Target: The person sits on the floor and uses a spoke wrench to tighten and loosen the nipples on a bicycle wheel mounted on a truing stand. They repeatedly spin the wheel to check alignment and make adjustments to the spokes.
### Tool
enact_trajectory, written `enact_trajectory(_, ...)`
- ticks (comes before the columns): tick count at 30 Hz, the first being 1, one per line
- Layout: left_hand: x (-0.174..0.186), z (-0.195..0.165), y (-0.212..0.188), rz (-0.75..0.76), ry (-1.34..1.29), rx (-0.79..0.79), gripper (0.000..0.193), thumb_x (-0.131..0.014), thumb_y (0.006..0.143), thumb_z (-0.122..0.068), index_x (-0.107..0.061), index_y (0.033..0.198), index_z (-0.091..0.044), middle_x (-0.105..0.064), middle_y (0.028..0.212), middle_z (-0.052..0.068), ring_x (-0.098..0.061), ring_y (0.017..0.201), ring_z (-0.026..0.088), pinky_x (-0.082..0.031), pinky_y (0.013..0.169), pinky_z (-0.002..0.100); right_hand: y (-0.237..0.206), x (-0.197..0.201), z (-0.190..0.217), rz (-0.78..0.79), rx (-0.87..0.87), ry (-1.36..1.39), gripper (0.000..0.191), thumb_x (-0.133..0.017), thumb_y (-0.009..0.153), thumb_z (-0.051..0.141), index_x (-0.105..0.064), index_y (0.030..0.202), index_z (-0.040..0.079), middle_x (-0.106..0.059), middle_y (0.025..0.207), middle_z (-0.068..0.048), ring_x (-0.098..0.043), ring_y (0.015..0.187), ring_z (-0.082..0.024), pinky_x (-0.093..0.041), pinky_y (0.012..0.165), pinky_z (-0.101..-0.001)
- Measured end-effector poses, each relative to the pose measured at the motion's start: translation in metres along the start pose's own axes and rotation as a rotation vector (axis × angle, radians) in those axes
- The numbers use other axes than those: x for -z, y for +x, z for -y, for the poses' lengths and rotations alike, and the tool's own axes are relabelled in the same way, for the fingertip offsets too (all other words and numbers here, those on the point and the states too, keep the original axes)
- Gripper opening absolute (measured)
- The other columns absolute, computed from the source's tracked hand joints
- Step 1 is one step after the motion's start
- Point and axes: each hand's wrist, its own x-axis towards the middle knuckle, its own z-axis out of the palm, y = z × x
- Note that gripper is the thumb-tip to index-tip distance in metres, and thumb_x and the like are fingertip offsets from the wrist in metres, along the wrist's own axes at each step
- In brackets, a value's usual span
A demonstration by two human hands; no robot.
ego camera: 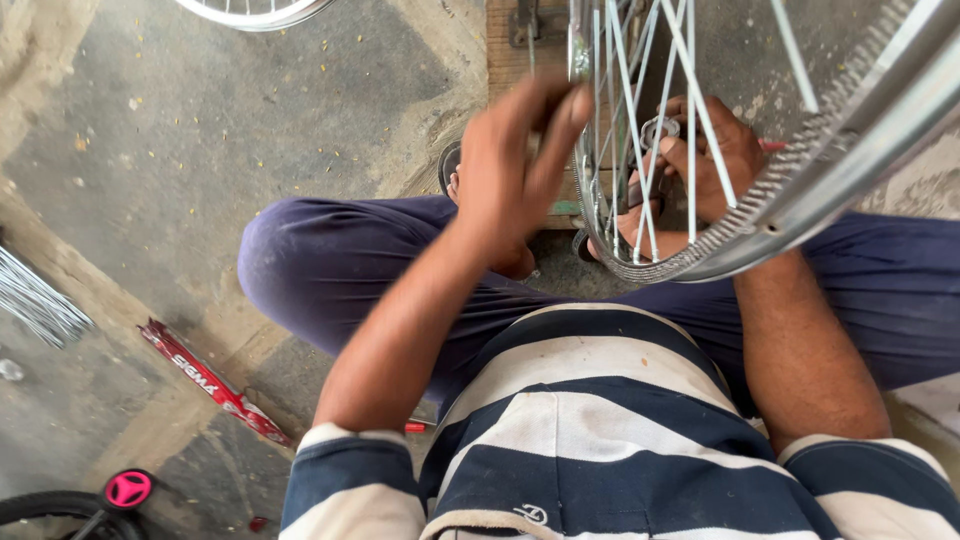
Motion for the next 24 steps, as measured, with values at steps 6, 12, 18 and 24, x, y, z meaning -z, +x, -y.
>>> enact_trajectory(6,-0.035,0.063,0.023,0.121,-0.124,-0.021,0.054,-0.052,0.117,-0.036,-0.042,0.152,0.003,-0.063,0.138,0.029,-0.067,0.120,0.038,-0.056,0.097,0.049,0.010,-0.023,0.035,0.074,-0.009,0.012,0.033,-0.068,0.107,0.012,-0.064,0.137,-0.003,-0.073,0.108,-0.012,-0.070,0.091,-0.016,-0.059,0.079,-0.0284)
enact_trajectory(12,-0.040,0.077,0.021,0.172,-0.144,0.137,0.036,-0.048,0.107,-0.027,-0.057,0.138,-0.010,-0.078,0.110,0.012,-0.080,0.097,0.025,-0.065,0.085,0.036,0.020,-0.040,0.062,0.063,-0.186,-0.198,0.034,-0.074,0.101,0.020,-0.069,0.131,0.003,-0.076,0.104,-0.010,-0.072,0.086,-0.013,-0.059,0.074,-0.0273)
enact_trajectory(18,-0.037,0.070,0.016,0.078,-0.029,-0.028,0.023,-0.060,0.104,-0.018,-0.064,0.123,-0.007,-0.074,0.107,0.014,-0.075,0.094,0.030,-0.060,0.080,0.041,0.021,-0.044,0.061,0.184,-0.177,0.021,0.037,-0.074,0.096,0.008,-0.067,0.131,0.005,-0.075,0.106,-0.006,-0.072,0.090,-0.012,-0.062,0.075,-0.0272)
enact_trajectory(24,-0.036,0.073,0.012,0.093,-0.094,-0.020,0.023,-0.062,0.103,-0.017,-0.065,0.123,-0.006,-0.073,0.112,0.013,-0.076,0.096,0.029,-0.062,0.081,0.039,0.016,-0.052,0.047,0.169,-0.042,0.099,0.037,-0.075,0.092,0.001,-0.064,0.127,0.004,-0.072,0.108,-0.003,-0.074,0.094,-0.012,-0.065,0.079,-0.0270)
